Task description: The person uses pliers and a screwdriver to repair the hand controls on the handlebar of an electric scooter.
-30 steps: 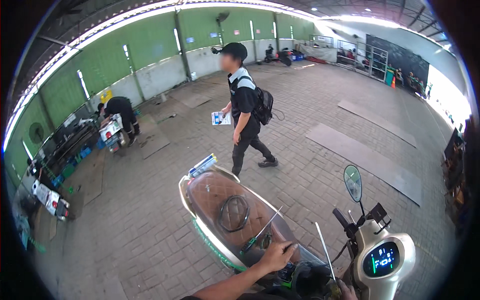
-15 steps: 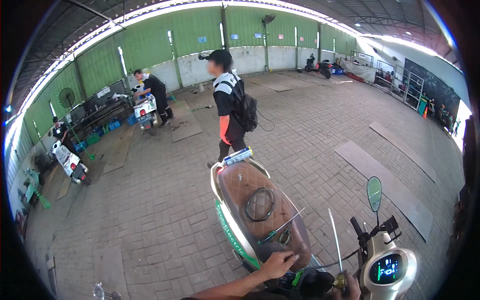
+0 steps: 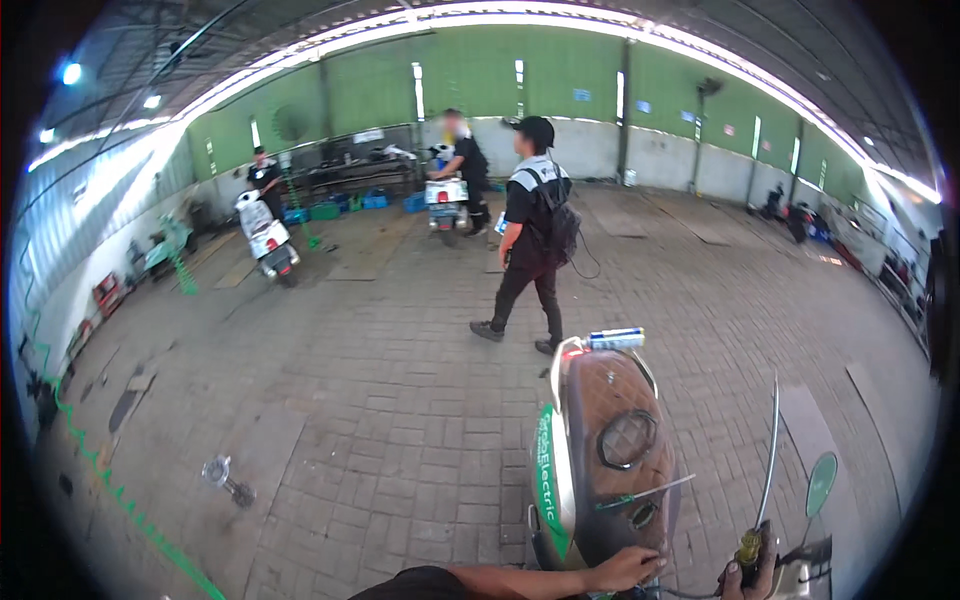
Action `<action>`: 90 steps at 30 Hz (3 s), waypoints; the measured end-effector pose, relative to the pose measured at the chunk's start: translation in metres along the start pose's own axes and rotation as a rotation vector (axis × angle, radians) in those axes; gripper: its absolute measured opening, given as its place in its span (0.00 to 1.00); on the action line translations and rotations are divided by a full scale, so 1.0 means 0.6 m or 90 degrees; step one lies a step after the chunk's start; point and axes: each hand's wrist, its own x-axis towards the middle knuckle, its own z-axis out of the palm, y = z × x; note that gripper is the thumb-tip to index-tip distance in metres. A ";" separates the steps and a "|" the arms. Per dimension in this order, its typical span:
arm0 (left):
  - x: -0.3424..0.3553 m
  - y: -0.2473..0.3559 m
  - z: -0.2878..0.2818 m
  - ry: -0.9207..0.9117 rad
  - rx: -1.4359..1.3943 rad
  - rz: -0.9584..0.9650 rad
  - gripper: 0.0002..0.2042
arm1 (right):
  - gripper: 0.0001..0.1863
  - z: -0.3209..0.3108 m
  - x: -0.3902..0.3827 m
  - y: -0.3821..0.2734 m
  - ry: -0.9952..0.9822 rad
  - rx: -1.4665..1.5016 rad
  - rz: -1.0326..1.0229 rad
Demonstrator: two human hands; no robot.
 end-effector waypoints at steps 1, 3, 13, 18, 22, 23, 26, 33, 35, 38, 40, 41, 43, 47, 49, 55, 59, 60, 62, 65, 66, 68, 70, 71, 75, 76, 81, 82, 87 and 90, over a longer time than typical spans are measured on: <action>-0.010 0.006 -0.006 0.018 -0.002 0.006 0.20 | 0.26 0.005 0.003 0.003 0.003 0.009 -0.012; -0.036 0.018 -0.014 0.009 -0.089 0.034 0.20 | 0.26 0.003 0.011 0.012 -0.059 -0.081 -0.033; -0.052 -0.010 0.016 0.043 0.100 0.102 0.19 | 0.28 0.046 -0.001 0.001 -0.115 -0.022 0.021; -0.049 -0.013 0.025 0.090 0.091 0.167 0.20 | 0.29 0.046 -0.024 0.045 -0.137 0.104 0.100; -0.045 -0.016 0.018 0.087 0.105 0.262 0.21 | 0.26 0.039 -0.046 0.063 -0.141 0.090 0.082; -0.051 -0.008 0.008 0.070 -0.026 0.256 0.21 | 0.26 0.036 -0.049 0.063 -0.121 0.085 0.090; -0.022 -0.037 0.007 0.063 -0.072 0.232 0.21 | 0.26 0.025 -0.052 0.052 -0.166 0.063 0.054; 0.064 -0.088 0.074 -0.150 -0.771 0.466 0.09 | 0.26 0.005 -0.054 0.064 -0.114 -0.137 -0.020; 0.019 0.000 0.053 -0.216 -1.004 0.548 0.08 | 0.25 0.008 -0.057 0.037 -0.083 0.047 0.113; 0.035 -0.009 0.046 -0.176 -0.909 0.690 0.08 | 0.23 -0.009 -0.056 0.038 -0.067 0.015 0.103; 0.078 -0.154 0.034 -0.185 -0.747 0.170 0.09 | 0.21 -0.010 -0.051 0.072 -0.085 -0.014 0.130; 0.073 -0.121 0.030 -0.198 -0.749 0.163 0.09 | 0.20 -0.020 -0.051 0.084 -0.053 -0.072 0.135; 0.033 0.002 -0.014 0.037 -0.203 0.067 0.13 | 0.20 -0.029 -0.051 0.084 -0.025 -0.170 -0.041; 0.060 0.005 -0.012 0.121 -0.266 0.063 0.16 | 0.24 -0.043 -0.089 0.122 0.007 -0.121 0.242; 0.071 0.012 -0.021 0.146 -0.111 0.020 0.16 | 0.25 -0.028 -0.103 0.117 0.094 0.053 0.182; 0.140 -0.047 -0.016 0.099 -0.062 0.048 0.23 | 0.24 -0.041 -0.100 0.096 0.104 0.026 0.310; 0.166 0.005 -0.043 0.099 -0.124 0.063 0.19 | 0.25 -0.029 -0.062 0.068 0.200 0.011 0.370; 0.179 0.004 -0.043 0.082 -0.128 0.065 0.19 | 0.26 -0.022 -0.051 0.055 0.201 -0.008 0.366; 0.212 0.003 -0.042 0.082 -0.208 0.051 0.19 | 0.30 -0.028 -0.043 0.057 0.170 -0.080 0.388; 0.266 0.007 -0.048 -0.034 -0.188 0.045 0.19 | 0.29 -0.034 -0.051 0.072 0.201 -0.124 0.392; 0.276 0.022 -0.052 -0.071 -0.190 -0.006 0.19 | 0.28 -0.025 -0.038 0.045 0.199 -0.094 0.442; 0.292 -0.008 -0.052 -0.016 -0.191 0.069 0.20 | 0.28 -0.001 -0.013 0.017 0.194 -0.101 0.441; 0.284 0.041 -0.076 -0.062 -0.175 0.090 0.19 | 0.26 -0.014 -0.021 0.010 0.144 -0.180 0.340; 0.279 0.082 -0.097 -0.070 -0.102 0.008 0.16 | 0.26 -0.028 -0.031 0.018 0.104 -0.253 0.256; 0.333 -0.025 -0.089 0.012 -0.100 0.129 0.18 | 0.32 -0.007 -0.004 -0.049 0.123 -0.370 0.380; 0.336 0.012 -0.101 -0.130 -0.399 0.019 0.20 | 0.32 -0.017 -0.005 -0.053 0.146 -0.394 0.422; 0.326 0.088 -0.105 -0.227 -0.650 -0.115 0.29 | 0.34 -0.047 -0.025 -0.096 -0.085 -0.512 0.328; 0.326 0.092 -0.102 -0.256 -0.636 -0.073 0.32 | 0.37 -0.043 -0.019 -0.102 -0.083 -0.545 0.298; 0.319 0.124 -0.101 -0.327 -0.516 0.038 0.42 | 0.36 -0.047 0.004 -0.143 -0.161 -0.569 0.391; 0.311 0.146 -0.098 -0.275 -0.416 0.063 0.43 | 0.28 -0.050 0.024 -0.157 -0.190 -0.576 0.411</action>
